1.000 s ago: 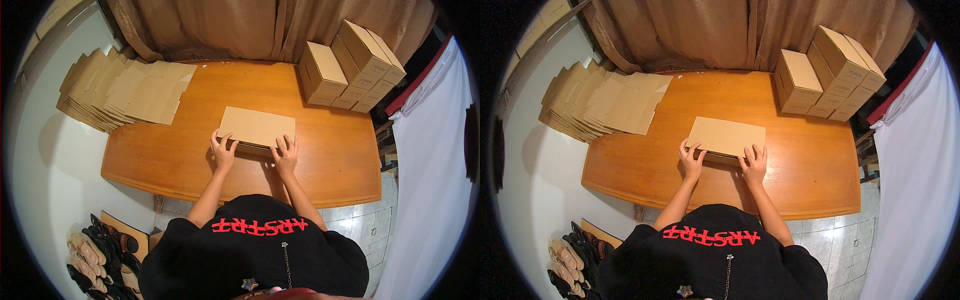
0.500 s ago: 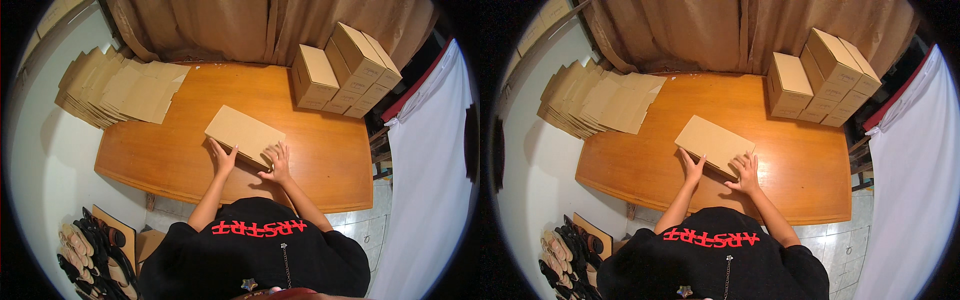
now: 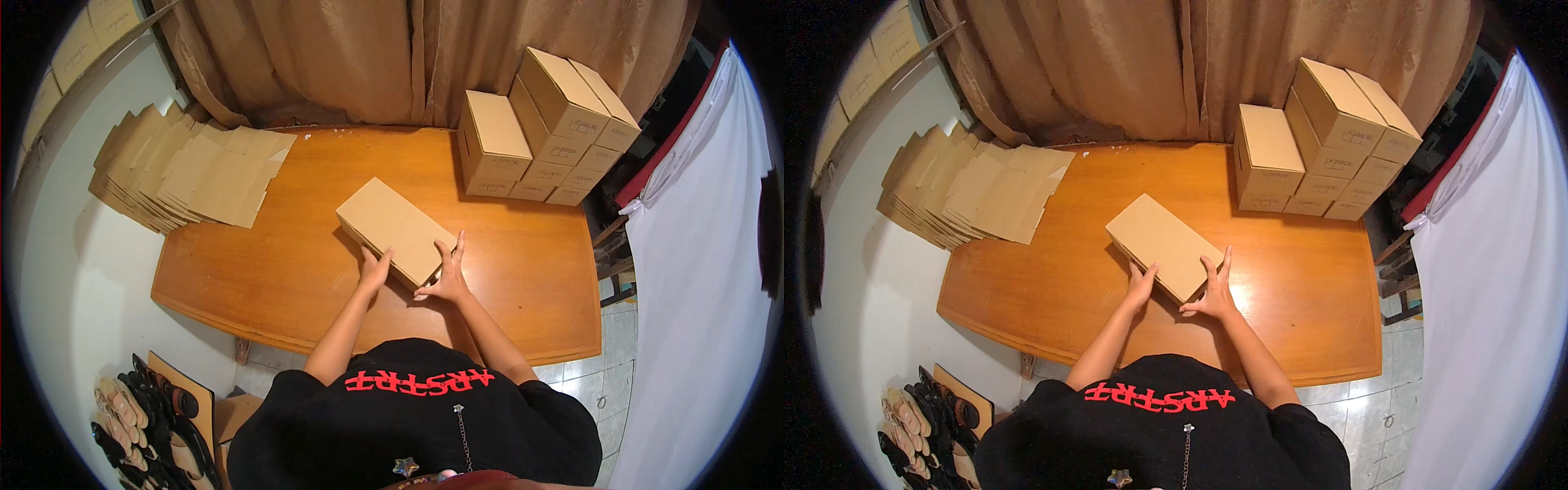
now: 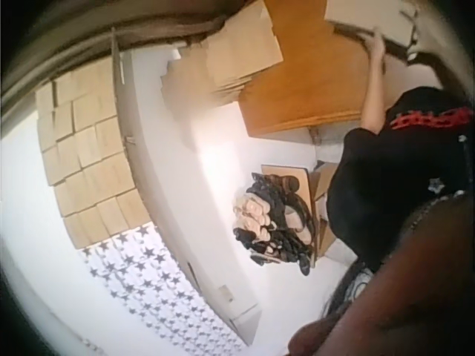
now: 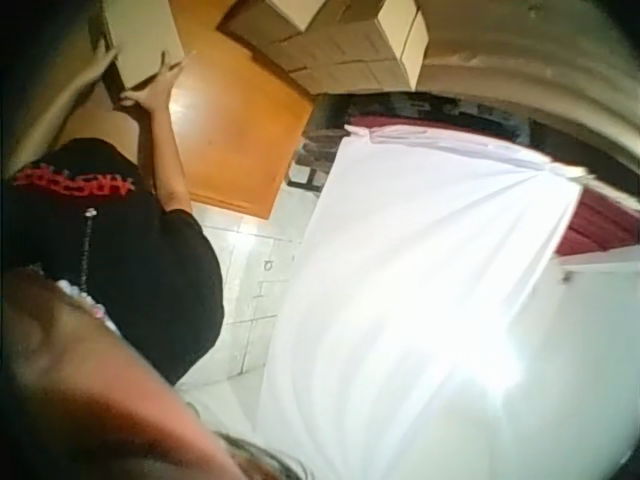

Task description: Folding and assembling flat cardboard sheets into boxes on a wooden table.

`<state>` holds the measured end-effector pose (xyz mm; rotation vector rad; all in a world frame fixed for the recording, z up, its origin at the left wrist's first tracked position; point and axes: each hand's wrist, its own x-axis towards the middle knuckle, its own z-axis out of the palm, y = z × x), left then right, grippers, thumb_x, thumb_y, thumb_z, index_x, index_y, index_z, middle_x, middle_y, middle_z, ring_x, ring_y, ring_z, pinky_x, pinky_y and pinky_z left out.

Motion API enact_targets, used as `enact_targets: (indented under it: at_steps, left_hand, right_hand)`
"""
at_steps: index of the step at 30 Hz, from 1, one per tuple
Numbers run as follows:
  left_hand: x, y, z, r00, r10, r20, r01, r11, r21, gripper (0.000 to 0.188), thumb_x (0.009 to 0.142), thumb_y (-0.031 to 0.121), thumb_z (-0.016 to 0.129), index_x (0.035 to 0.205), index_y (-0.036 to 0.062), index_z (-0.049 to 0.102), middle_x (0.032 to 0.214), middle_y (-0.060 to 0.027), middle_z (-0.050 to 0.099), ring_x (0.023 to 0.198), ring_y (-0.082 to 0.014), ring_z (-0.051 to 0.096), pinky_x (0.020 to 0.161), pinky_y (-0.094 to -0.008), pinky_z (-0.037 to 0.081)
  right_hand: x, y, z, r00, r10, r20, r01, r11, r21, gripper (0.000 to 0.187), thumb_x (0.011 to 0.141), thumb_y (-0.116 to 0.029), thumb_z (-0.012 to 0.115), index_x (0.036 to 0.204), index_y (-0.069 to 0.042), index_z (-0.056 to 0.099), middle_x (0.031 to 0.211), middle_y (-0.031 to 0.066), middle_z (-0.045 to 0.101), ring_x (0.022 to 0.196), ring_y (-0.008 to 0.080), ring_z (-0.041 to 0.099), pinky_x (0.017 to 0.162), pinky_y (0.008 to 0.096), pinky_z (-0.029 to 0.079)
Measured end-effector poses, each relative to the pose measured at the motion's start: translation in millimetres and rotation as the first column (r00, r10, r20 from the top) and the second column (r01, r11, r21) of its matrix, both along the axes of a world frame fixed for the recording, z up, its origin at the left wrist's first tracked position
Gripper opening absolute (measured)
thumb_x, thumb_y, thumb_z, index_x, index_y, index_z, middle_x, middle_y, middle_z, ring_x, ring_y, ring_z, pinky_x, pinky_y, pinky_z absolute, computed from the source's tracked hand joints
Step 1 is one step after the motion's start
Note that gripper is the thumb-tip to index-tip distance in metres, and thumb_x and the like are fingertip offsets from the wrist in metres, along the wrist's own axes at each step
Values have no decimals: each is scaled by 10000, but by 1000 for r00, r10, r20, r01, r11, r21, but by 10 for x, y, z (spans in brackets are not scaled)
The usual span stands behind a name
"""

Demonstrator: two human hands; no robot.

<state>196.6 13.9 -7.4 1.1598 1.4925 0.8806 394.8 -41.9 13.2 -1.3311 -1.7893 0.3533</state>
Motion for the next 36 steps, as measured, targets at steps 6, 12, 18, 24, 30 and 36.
enact_targets:
  at_steps: [6,12,18,24,30,36]
  left_hand:
    - [379,-101,-98,963,-147,224,120,984,130,998,774,293,640,1374,-16,-96,1337,-232,318,1203,-297,386,985,-345,341]
    - [559,-17,193,885,-194,423,114,971,208,809,816,214,600,1365,-15,52,1333,-200,316,1213,-269,365,987,-357,337]
    - [1029,648,933,884,-402,237,157,735,660,950,785,252,635,1404,14,-45,1397,-181,217,1279,-269,276,1043,-362,258]
    - [1675,1342,1595,719,-652,242,322,620,715,1058,736,358,671,1415,54,-80,1447,-185,122,1336,-262,153,1077,-381,176]
    - [2107,1646,1484,776,-629,-40,465,530,709,1077,704,408,680,1428,144,-73,1461,-245,48,1357,-367,64,1080,-453,98]
    - [2239,1679,1414,807,-548,-220,530,507,680,1038,725,238,686,1428,190,-76,1450,-249,99,1349,-382,94,1066,-472,138]
  right_hand:
    - [-171,200,14,995,-92,-27,92,996,9,952,444,-354,815,1215,-77,331,1301,338,81,1215,522,176,978,550,312]
    - [-23,448,356,997,-62,-47,70,981,179,834,479,-312,803,1155,-56,388,1299,312,114,1225,495,190,967,542,316]
    - [335,808,1152,960,-236,-151,279,840,465,732,558,-238,786,1161,-60,413,1338,263,133,1232,447,212,1000,514,263]
    - [878,1282,1727,857,-499,-133,500,738,453,685,629,-157,738,1225,-85,408,1380,282,122,1239,472,207,1009,527,249]
    - [1406,1535,1657,823,-561,-85,553,759,342,651,671,-152,699,1246,-75,405,1404,282,88,1254,465,191,1007,528,257]
    - [1594,1505,1481,764,-641,67,582,731,356,742,667,-155,682,1328,-97,349,1425,228,138,1251,438,213,1017,513,238]
